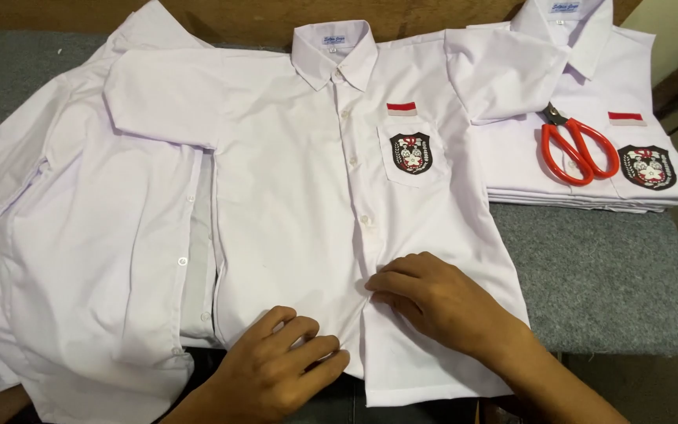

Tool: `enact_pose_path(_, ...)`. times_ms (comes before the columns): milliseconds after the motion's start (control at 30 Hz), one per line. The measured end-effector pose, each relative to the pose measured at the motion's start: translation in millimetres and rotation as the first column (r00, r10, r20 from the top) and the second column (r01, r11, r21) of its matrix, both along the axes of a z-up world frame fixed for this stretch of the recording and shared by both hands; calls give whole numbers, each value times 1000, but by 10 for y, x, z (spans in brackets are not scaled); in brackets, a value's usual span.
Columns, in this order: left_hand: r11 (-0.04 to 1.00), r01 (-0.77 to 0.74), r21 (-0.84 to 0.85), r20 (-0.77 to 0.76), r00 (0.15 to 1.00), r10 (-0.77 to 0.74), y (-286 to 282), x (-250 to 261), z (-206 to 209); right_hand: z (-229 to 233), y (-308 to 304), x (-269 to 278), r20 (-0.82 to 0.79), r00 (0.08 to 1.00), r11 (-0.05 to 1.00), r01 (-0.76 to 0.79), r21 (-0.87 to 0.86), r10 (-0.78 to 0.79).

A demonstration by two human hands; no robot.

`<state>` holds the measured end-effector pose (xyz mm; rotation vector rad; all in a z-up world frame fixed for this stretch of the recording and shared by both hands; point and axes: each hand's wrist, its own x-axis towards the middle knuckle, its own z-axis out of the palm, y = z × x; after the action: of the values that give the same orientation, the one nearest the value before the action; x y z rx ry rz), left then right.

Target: Buttoning the top buttons of a white school shirt and then folding it neatly for packaging.

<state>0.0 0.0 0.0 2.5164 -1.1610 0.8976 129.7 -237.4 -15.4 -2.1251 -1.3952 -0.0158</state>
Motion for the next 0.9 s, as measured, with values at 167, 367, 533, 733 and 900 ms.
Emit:
enact_pose_path(167, 999, 17, 42, -64, 998, -14, 12, -34, -28, 86, 53, 12, 100, 994, 999, -39, -25, 41)
enact_pose_path(367, 997, 57, 61, -123, 991, -49, 22, -41, -65, 73, 143, 46, 216, 967, 987, -116, -108, 137)
enact_pose_path(533, 991, -60, 123, -234, 968, 88, -17, 22, -45, 9, 181, 69, 224, 966, 979, -87, -184, 128)
enact_pose_path(733, 980, -127, 155, -215, 964, 158, -62, 21, -207, -92, 167, 110, 207, 972, 988, -91, -121, 115)
enact_pose_path(900, 978, -138, 158, -201, 965, 169, -17, -1, -314, -6, 142, 53, 194, 978, 996, -63, -66, 75)
